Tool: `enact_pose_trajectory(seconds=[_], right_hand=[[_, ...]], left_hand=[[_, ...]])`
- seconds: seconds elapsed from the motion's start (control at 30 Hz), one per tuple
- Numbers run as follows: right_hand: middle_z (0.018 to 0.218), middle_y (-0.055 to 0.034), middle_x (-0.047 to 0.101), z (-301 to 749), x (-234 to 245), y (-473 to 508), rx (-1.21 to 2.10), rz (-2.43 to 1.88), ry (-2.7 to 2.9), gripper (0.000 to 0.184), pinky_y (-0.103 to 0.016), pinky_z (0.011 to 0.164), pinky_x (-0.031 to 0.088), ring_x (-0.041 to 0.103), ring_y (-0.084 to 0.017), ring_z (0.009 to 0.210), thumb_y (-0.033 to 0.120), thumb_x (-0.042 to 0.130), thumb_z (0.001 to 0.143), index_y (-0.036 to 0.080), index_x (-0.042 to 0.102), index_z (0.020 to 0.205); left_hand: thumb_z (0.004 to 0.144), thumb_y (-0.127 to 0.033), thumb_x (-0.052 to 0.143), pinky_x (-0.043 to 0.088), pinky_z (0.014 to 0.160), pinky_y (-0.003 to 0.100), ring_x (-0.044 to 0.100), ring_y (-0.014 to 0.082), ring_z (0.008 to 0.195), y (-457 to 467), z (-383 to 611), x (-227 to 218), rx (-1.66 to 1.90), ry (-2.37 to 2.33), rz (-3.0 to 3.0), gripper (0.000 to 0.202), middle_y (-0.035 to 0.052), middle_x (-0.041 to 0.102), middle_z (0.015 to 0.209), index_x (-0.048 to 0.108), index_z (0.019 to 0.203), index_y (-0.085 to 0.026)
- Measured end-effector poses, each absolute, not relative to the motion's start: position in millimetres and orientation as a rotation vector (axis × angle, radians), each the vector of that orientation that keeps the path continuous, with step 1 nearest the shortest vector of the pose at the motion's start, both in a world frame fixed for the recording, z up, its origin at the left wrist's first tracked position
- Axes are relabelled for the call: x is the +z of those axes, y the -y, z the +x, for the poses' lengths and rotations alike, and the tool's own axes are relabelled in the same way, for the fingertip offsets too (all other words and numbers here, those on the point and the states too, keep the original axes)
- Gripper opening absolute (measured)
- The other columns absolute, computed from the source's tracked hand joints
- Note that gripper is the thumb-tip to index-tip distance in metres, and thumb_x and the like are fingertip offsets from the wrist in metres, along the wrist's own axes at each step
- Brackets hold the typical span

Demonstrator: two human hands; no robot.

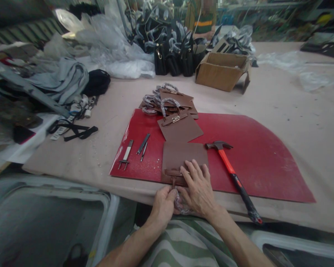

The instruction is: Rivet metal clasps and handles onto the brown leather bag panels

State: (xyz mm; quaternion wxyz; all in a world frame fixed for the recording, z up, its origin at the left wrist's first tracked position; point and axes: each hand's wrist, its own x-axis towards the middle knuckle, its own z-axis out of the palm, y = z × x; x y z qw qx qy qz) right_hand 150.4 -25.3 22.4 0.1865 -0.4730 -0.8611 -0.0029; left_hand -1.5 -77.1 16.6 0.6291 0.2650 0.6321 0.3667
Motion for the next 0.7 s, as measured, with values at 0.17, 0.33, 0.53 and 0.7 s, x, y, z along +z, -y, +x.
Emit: enact_pose_trajectory(seconds=[0.17, 0.33, 0.53, 0.7], right_hand=[[0.152, -0.0166, 0.046, 142.4, 4.6, 31.9, -0.073, -1.367, 2.456, 0.053, -0.057, 0.117, 0.02, 0.031, -0.035, 0.144, 0.038, 0.052, 0.095, 0.014, 0.05, 0.143], [0.151, -0.014, 0.047, 141.1, 5.4, 30.5, -0.062, -1.41, 2.462, 0.051, -0.056, 0.117, 0.022, 0.033, -0.035, 0.143, 0.037, 0.05, 0.096, 0.016, 0.052, 0.142], [0.152, -0.0132, 0.048, 140.8, -1.9, 31.4, -0.052, -1.413, 2.403, 0.057, -0.056, 0.118, 0.021, 0.031, -0.035, 0.145, 0.044, 0.055, 0.094, 0.018, 0.05, 0.144], [0.15, -0.0151, 0.05, 139.3, -4.2, 33.3, -0.111, -1.411, 2.355, 0.056, -0.059, 0.116, 0.024, 0.033, -0.037, 0.144, 0.041, 0.057, 0.093, 0.018, 0.051, 0.143]], left_hand=[[0.076, -0.056, 0.056, 0.052, 0.047, 0.028, 0.062, 0.018, 0.058, 77.7, -6.2, 15.0, 0.792, -1.454, 0.677, 0.044, 0.0041, 0.063, 0.073, 0.061, 0.091, -0.015], [0.088, -0.046, 0.044, 0.046, 0.052, 0.024, 0.059, 0.0161, 0.06, 80.0, -17.8, 16.2, 0.686, -1.528, 1.023, 0.034, 0.0032, 0.062, 0.07, 0.06, 0.081, -0.017], [0.093, -0.04, 0.045, 0.042, 0.062, 0.025, 0.062, 0.0167, 0.067, 65.4, -68.8, 40.5, 0.636, -1.798, 1.395, 0.035, 0.0033, 0.068, 0.069, 0.068, 0.081, -0.018], [0.091, -0.038, 0.051, 0.045, 0.073, 0.027, 0.068, 0.0207, 0.082, 21.2, -138.1, 67.2, 0.707, -2.242, 1.583, 0.029, 0.0063, 0.075, 0.089, 0.072, 0.099, -0.02]])
